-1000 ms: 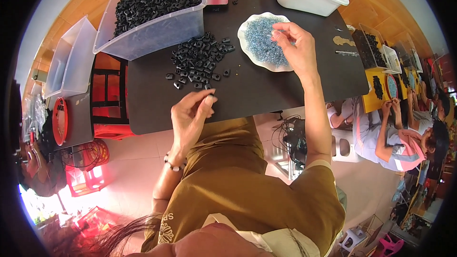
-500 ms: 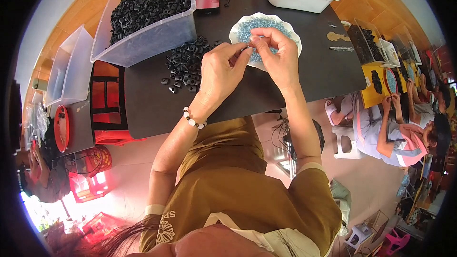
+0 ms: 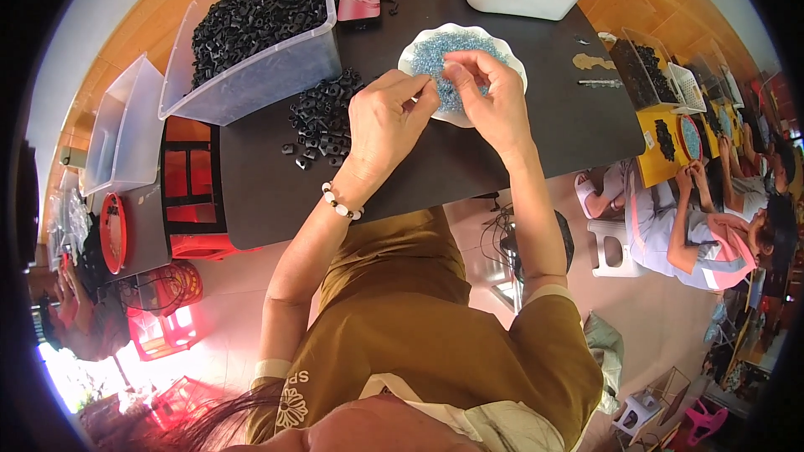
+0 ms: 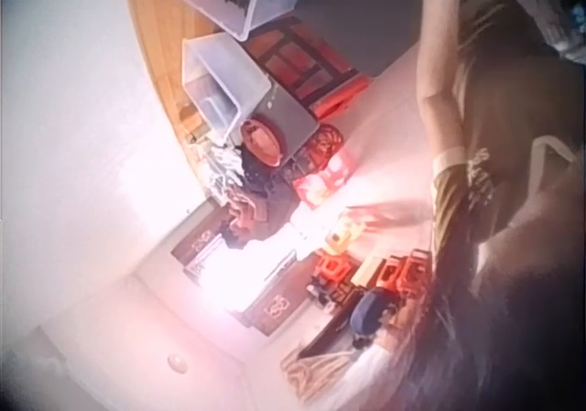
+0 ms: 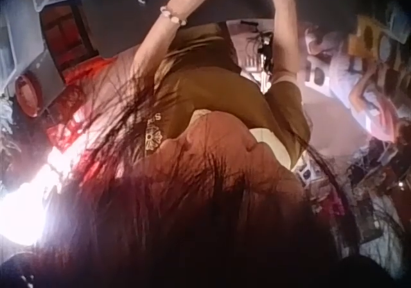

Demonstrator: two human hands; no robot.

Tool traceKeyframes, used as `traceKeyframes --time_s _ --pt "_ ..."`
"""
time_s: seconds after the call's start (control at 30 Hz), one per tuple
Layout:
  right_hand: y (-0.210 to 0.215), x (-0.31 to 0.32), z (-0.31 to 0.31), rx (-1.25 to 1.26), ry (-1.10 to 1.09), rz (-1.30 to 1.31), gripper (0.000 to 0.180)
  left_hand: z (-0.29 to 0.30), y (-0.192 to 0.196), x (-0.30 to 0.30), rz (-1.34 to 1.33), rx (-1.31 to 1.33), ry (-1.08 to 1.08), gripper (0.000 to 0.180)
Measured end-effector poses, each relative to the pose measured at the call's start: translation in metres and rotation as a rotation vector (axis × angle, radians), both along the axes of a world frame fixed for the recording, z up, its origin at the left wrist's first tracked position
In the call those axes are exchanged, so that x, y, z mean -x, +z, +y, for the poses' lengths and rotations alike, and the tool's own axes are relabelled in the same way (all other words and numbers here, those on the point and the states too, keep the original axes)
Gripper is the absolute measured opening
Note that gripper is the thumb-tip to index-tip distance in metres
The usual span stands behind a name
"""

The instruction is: The person assembles plastic cord locks by picking up plastic components and inserting small springs into them by hand.

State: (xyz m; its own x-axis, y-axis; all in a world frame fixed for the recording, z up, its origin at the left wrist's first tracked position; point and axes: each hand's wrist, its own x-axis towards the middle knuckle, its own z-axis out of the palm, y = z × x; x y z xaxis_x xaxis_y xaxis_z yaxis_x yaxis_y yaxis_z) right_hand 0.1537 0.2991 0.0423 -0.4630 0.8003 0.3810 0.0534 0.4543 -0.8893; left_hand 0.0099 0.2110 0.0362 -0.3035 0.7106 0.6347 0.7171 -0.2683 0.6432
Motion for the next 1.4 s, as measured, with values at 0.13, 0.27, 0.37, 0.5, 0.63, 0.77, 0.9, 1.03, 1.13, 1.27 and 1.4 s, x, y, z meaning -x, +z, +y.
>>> traceKeyframes --time_s 0.13,0.27,0.37,0.5,0.63,0.77,0.9,1.03,1.13,1.27,1.4 --pt "0.0 -0.004 0.008 0.022 -0.061 -0.048 0.026 0.011 -0.004 0.004 0.264 -0.087 0.085 0.013" --pt "0.007 -0.002 0.006 -0.045 -0.148 -0.225 0.03 0.012 -0.005 0.002 0.333 -0.062 0.08 0.016" --pt "0.013 0.0 0.002 -0.098 -0.117 -0.248 0.031 0.012 -0.006 0.0 0.381 -0.068 0.076 0.008" --pt "0.013 0.0 0.0 -0.084 -0.101 -0.238 0.028 0.012 -0.004 -0.001 0.386 -0.086 0.069 0.01" --pt "0.011 -0.003 0.0 -0.163 -0.084 -0.268 0.016 0.011 -0.002 0.003 0.228 -0.012 0.014 0.008" --pt "0.014 -0.007 0.0 -0.199 -0.042 -0.165 0.009 0.008 0.002 0.008 -0.324 0.175 -0.161 0.017" --pt "0.013 -0.011 0.007 -0.292 -0.116 -0.29 0.013 -0.003 0.007 0.015 -0.807 0.382 -0.312 0.025" --pt "0.019 -0.007 -0.01 -0.246 -0.034 -0.242 0.014 -0.024 0.003 0.016 -0.862 0.398 -0.347 0.027" --pt "0.013 0.002 -0.026 -0.124 0.154 -0.121 0.012 -0.039 0.0 0.015 -0.891 0.395 -0.356 0.027" --pt "0.008 0.01 -0.032 -0.083 0.214 -0.108 0.006 -0.048 -0.002 0.016 -0.939 0.416 -0.34 0.026" --pt "0.006 0.015 -0.026 -0.029 0.234 -0.14 0.006 -0.045 -0.007 0.022 -0.944 0.415 -0.336 0.028"
